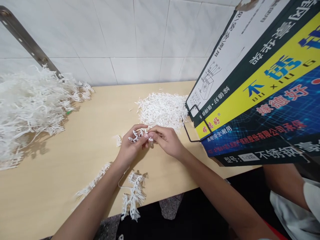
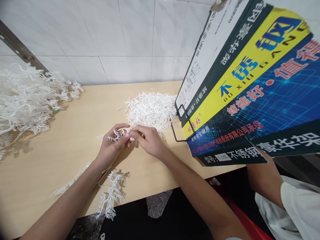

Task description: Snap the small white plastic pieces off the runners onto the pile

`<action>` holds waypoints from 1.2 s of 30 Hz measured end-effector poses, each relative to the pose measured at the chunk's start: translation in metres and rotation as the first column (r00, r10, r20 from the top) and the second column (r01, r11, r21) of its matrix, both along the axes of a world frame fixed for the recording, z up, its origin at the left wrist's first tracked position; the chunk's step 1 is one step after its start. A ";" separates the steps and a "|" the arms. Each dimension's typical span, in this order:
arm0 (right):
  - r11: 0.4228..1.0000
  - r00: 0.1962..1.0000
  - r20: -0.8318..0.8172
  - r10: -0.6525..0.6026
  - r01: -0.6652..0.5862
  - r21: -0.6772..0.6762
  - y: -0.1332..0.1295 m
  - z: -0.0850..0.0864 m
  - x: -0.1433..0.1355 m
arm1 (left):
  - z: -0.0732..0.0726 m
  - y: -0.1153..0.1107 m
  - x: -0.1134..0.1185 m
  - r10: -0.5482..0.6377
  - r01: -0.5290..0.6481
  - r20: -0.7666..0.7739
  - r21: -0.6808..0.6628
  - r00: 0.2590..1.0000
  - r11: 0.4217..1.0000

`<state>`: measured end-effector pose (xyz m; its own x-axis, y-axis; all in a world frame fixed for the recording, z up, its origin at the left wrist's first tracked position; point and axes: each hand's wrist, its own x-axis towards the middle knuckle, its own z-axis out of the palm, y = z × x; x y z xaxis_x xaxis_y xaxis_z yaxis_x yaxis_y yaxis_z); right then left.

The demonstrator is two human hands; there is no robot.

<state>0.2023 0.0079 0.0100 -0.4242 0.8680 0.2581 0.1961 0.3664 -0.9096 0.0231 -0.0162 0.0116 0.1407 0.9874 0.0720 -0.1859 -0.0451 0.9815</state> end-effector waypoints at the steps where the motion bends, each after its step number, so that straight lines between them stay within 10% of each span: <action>1: 0.999 0.999 0.002 -0.032 0.032 0.003 0.001 0.001 0.001 | -0.001 0.000 -0.001 -0.018 0.018 0.020 -0.007 1.000 1.000; 10: 0.957 0.950 -0.305 0.074 -0.154 -0.247 -0.004 -0.009 -0.008 | 0.003 0.000 -0.005 -0.220 0.237 0.205 -0.059 0.954 0.970; 15: 0.906 0.862 -0.491 -0.125 -0.102 -0.410 0.006 -0.017 -0.005 | 0.002 -0.005 -0.009 -0.364 0.385 0.261 -0.035 0.894 0.922; 20: 0.928 0.922 -0.106 -0.372 0.372 -0.014 0.010 -0.001 0.009 | -0.007 -0.001 -0.004 -0.211 0.221 0.173 -0.042 0.962 0.974; 27: 0.999 0.998 0.056 -0.038 0.038 -0.004 -0.003 0.008 0.001 | -0.001 0.003 -0.001 0.062 -0.064 -0.131 -0.017 0.989 0.998; 32: 0.979 0.977 0.112 -0.180 0.166 0.122 -0.001 0.006 0.001 | 0.000 0.002 0.000 0.123 -0.107 -0.243 0.076 0.962 0.991; 36: 0.979 0.985 -0.165 -0.044 0.010 -0.204 -0.004 -0.004 -0.005 | 0.001 0.001 0.000 0.024 -0.012 -0.120 0.102 0.992 0.995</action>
<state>0.1976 0.0037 0.0060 -0.3653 0.9200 0.1419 0.0415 0.1683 -0.9849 0.0234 -0.0152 0.0130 0.1364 0.9785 0.1548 -0.0639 -0.1473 0.9870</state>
